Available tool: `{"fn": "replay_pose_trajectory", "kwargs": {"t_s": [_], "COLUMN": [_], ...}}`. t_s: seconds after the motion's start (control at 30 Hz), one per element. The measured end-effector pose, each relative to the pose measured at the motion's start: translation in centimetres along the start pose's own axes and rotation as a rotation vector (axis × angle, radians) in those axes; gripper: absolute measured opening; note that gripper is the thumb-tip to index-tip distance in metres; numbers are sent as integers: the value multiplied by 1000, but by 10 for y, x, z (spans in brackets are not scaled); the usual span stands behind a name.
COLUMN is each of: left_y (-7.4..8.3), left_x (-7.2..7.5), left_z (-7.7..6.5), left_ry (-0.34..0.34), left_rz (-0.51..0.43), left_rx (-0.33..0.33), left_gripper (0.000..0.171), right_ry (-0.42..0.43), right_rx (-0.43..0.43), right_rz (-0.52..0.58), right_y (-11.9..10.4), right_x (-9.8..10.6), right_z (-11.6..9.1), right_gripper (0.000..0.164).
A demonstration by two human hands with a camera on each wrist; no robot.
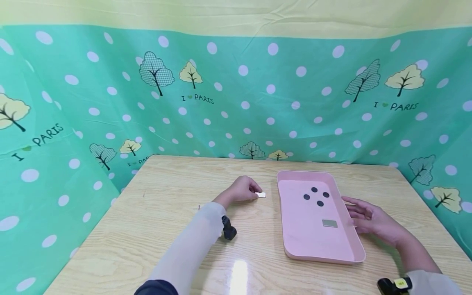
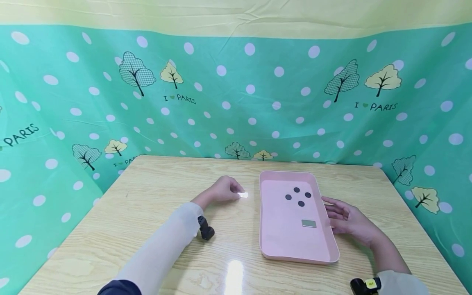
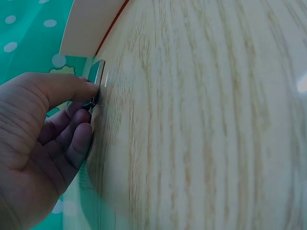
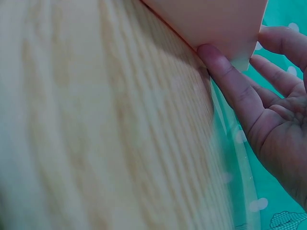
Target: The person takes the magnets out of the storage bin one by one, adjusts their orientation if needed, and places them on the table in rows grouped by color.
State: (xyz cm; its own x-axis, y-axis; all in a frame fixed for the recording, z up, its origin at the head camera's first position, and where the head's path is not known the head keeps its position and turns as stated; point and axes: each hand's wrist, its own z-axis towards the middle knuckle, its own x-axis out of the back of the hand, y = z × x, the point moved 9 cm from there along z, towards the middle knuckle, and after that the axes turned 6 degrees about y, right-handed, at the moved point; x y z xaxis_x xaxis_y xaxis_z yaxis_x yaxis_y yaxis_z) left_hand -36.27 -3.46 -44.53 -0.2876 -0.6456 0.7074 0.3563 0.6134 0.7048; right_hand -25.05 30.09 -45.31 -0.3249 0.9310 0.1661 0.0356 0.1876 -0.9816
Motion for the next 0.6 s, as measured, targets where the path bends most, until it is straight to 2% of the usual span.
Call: {"fn": "replay_pose_trajectory", "kwargs": {"t_s": [0.27, 0.6], "left_y": [1, 4], "left_x": [-1, 6], "left_z": [0, -4], "left_ry": [-2, 23], "left_rz": [8, -79], "left_rx": [3, 9], "left_gripper": [15, 18], "right_ry": [6, -10], "right_rx": [-9, -8], "right_rz": [-13, -7], "right_y": [1, 1], "right_x": [1, 1], "right_z": [0, 0], "right_gripper": [67, 63]}}
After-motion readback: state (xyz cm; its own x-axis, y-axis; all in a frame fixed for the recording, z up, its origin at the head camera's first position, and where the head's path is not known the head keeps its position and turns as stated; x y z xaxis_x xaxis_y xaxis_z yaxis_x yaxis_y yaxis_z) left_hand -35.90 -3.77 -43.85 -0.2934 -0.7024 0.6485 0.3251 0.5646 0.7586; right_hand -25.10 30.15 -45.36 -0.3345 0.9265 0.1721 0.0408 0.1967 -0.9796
